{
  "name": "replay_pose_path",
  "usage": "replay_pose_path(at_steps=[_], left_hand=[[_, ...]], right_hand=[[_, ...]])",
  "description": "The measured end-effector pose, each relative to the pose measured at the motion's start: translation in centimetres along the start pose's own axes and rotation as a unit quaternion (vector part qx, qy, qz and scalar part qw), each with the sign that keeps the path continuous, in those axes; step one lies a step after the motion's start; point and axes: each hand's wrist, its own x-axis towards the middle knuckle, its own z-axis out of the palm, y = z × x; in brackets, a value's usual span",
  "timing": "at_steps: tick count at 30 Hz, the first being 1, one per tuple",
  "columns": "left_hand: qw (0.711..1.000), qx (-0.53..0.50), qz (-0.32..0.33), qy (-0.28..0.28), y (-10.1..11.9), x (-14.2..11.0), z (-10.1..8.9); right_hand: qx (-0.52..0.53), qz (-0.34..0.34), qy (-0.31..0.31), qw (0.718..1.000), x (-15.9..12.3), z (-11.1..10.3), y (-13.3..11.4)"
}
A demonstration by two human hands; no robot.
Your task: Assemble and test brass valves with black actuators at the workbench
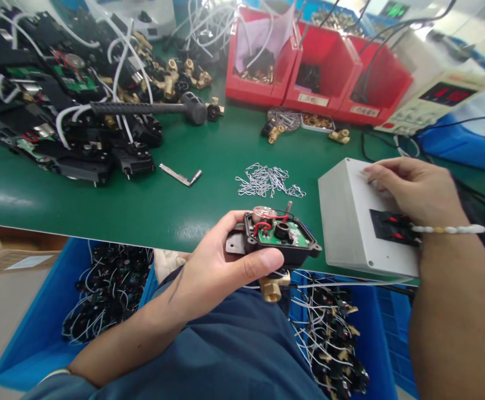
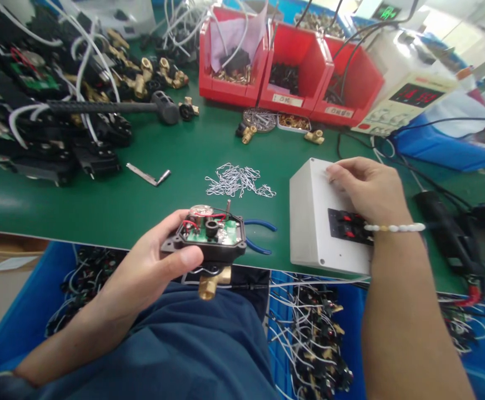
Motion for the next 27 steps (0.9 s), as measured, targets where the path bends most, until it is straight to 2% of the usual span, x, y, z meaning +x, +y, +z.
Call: replay_pose_path(at_steps=[13,27], left_hand=[[0.999,0.053,0.006,-0.004,0.5,-0.8,0.2],[0.999,0.032,-0.023,0.000,1.4,-1.0,0.7]], right_hand=[[-0.011,-0.001,0.006,1.000,0.0,-0.1,0.3],[-0.019,0.001,0.012,1.000,-0.2,-0.1,0.0]])
